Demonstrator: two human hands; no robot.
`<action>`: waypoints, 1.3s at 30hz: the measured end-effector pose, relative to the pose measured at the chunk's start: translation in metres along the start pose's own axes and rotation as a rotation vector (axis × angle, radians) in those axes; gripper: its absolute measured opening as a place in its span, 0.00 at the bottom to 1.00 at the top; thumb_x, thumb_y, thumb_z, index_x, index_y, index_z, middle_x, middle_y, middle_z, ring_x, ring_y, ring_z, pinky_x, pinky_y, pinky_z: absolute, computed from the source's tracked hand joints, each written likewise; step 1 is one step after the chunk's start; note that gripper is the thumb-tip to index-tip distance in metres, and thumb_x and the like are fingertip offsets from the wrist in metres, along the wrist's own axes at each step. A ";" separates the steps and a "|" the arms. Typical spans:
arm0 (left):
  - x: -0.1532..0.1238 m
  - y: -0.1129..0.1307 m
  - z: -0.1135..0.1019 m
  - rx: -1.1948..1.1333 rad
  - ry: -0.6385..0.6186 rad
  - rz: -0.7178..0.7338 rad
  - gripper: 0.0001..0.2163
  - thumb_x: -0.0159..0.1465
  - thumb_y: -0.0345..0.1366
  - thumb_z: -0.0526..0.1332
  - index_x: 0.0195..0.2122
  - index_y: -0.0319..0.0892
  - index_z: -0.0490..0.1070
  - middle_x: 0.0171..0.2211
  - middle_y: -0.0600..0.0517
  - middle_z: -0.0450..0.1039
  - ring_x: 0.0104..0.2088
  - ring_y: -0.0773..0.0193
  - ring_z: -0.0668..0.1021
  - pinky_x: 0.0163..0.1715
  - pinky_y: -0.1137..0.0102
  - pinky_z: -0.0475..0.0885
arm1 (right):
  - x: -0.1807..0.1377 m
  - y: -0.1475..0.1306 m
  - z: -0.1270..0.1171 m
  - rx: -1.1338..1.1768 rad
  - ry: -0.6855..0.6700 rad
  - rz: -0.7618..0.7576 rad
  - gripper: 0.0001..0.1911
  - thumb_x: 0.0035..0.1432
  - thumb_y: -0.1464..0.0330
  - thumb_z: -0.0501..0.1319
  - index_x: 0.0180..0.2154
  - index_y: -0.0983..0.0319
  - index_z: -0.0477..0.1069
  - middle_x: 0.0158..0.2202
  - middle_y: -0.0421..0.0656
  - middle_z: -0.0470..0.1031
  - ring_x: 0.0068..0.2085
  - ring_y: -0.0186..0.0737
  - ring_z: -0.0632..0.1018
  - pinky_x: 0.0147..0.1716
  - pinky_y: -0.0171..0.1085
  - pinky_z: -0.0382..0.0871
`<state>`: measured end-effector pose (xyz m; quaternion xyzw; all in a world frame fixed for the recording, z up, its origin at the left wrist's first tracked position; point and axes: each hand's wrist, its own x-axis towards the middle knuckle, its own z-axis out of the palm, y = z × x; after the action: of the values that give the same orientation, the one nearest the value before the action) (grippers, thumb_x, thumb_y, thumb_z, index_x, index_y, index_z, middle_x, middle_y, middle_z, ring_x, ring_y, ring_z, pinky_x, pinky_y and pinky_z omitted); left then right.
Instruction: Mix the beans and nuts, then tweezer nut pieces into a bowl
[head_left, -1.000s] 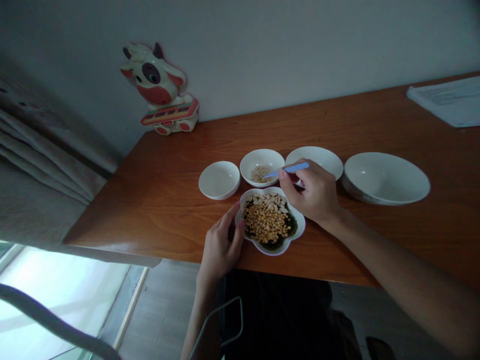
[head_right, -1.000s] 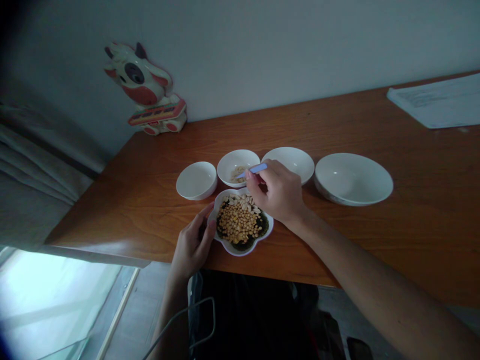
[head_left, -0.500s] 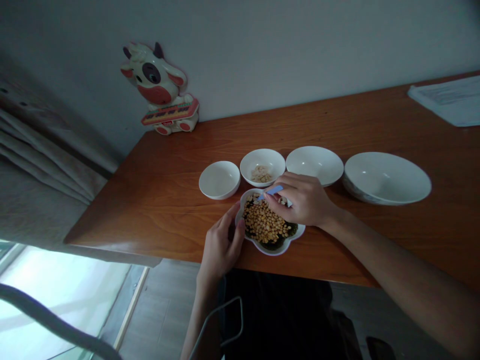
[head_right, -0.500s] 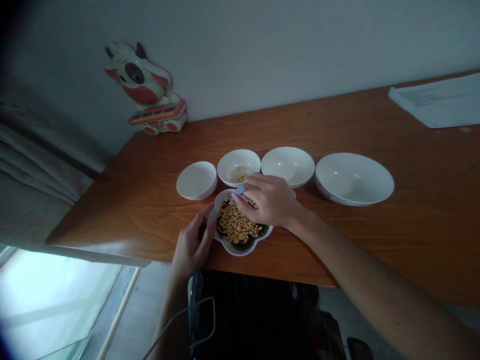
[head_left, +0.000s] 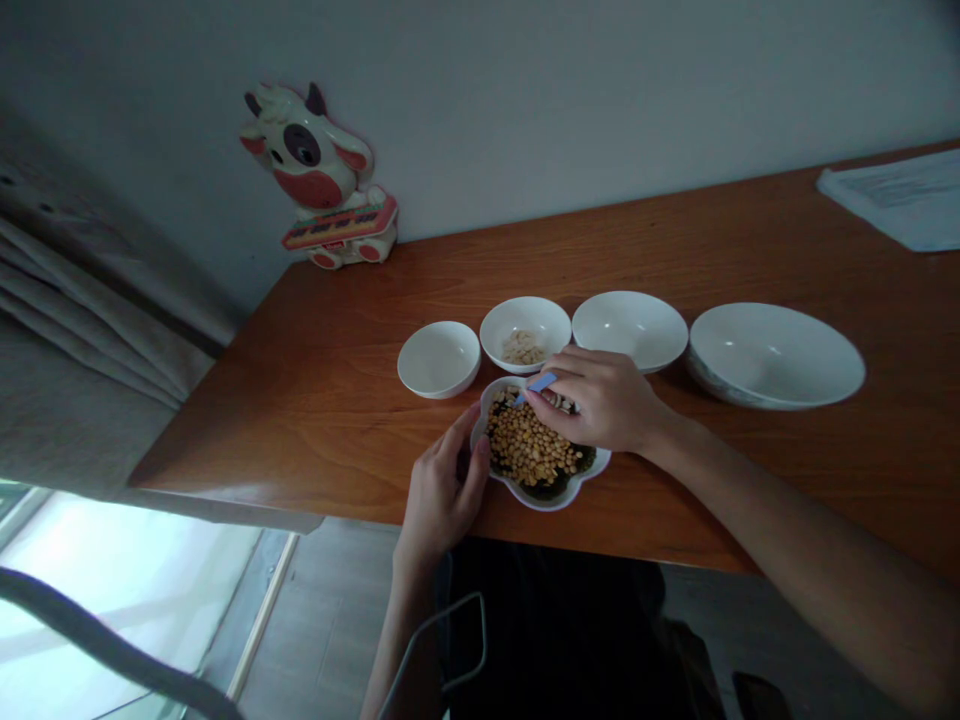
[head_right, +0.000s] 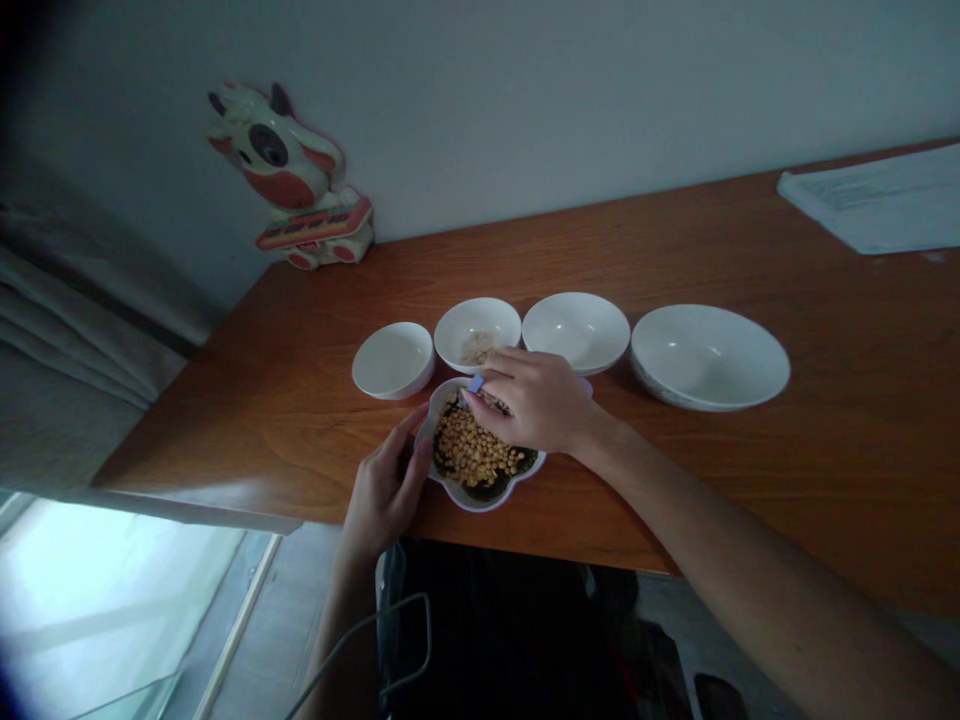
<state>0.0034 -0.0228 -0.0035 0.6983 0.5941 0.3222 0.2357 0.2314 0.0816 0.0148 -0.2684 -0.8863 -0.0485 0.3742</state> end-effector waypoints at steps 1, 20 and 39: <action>0.000 0.000 0.000 -0.001 0.000 0.002 0.21 0.75 0.40 0.54 0.66 0.42 0.65 0.50 0.44 0.81 0.47 0.56 0.83 0.49 0.64 0.76 | 0.000 0.000 0.000 0.008 -0.002 -0.003 0.14 0.66 0.66 0.61 0.28 0.63 0.77 0.28 0.42 0.77 0.32 0.38 0.76 0.30 0.39 0.66; 0.000 0.000 0.000 0.005 -0.007 -0.012 0.21 0.75 0.41 0.54 0.67 0.41 0.65 0.45 0.45 0.81 0.44 0.57 0.83 0.48 0.65 0.76 | 0.001 -0.001 -0.002 0.016 0.135 0.035 0.08 0.64 0.70 0.61 0.31 0.61 0.75 0.30 0.43 0.80 0.31 0.39 0.75 0.31 0.40 0.69; 0.001 0.000 0.000 0.006 -0.008 -0.010 0.21 0.75 0.41 0.54 0.67 0.41 0.65 0.48 0.44 0.81 0.45 0.57 0.83 0.48 0.65 0.75 | 0.001 0.003 -0.004 -0.074 0.328 0.230 0.05 0.67 0.69 0.60 0.36 0.60 0.72 0.29 0.42 0.77 0.30 0.38 0.74 0.31 0.38 0.67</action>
<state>0.0038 -0.0223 -0.0031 0.6973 0.5977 0.3163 0.2377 0.2345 0.0835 0.0179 -0.3698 -0.7746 -0.0810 0.5066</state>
